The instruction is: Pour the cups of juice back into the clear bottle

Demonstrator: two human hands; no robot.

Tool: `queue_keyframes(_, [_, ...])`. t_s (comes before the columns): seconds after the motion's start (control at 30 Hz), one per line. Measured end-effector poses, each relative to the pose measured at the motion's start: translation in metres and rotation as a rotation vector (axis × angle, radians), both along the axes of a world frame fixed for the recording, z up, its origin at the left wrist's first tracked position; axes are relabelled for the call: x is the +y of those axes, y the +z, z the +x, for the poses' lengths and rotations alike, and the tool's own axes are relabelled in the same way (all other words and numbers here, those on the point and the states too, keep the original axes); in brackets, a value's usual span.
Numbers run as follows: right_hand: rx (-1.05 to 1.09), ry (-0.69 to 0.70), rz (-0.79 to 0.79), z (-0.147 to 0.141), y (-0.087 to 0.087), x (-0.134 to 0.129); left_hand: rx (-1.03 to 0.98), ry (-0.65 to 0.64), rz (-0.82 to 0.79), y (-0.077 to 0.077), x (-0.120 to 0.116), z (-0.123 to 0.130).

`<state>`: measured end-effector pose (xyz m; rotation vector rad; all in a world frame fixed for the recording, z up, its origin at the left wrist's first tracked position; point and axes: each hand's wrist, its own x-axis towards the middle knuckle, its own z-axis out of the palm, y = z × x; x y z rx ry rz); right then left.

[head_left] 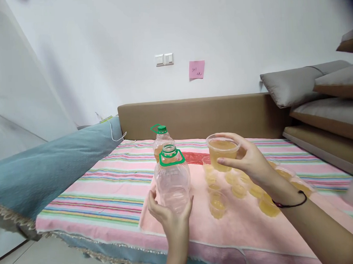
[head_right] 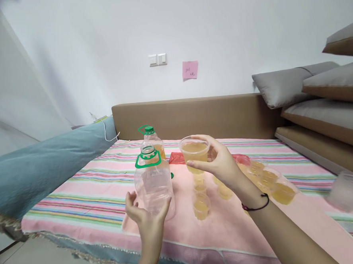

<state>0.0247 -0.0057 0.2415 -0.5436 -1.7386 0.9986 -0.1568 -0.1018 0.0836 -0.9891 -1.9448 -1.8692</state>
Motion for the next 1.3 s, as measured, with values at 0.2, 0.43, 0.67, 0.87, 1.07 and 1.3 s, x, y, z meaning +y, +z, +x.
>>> queue_keyframes(0.2, [-0.014,-0.012,-0.027,0.005,0.001,-0.003,-0.006,0.094,-0.104,-0.023,0.023,0.011])
queue_keyframes(0.43, [0.011,0.044,-0.065,0.003,0.006,0.003,-0.166,-0.316,-0.075,-0.016,0.010,-0.044])
queue_keyframes(0.67, [0.026,0.114,-0.135,-0.017,0.004,0.018,-0.349,-0.939,-0.275,0.015,-0.003,-0.118])
queue_keyframes(0.87, [0.022,0.170,-0.118,-0.040,0.000,0.033,-0.444,-1.111,-0.240,0.007,0.010,-0.139])
queue_keyframes(1.07, [0.034,0.232,-0.096,-0.064,0.002,0.045,-0.525,-1.102,-0.199,-0.010,0.010,-0.132])
queue_keyframes(1.3, [-0.063,0.302,-0.067,-0.085,0.004,0.056,-0.455,-1.026,-0.210,-0.011,0.019,-0.127])
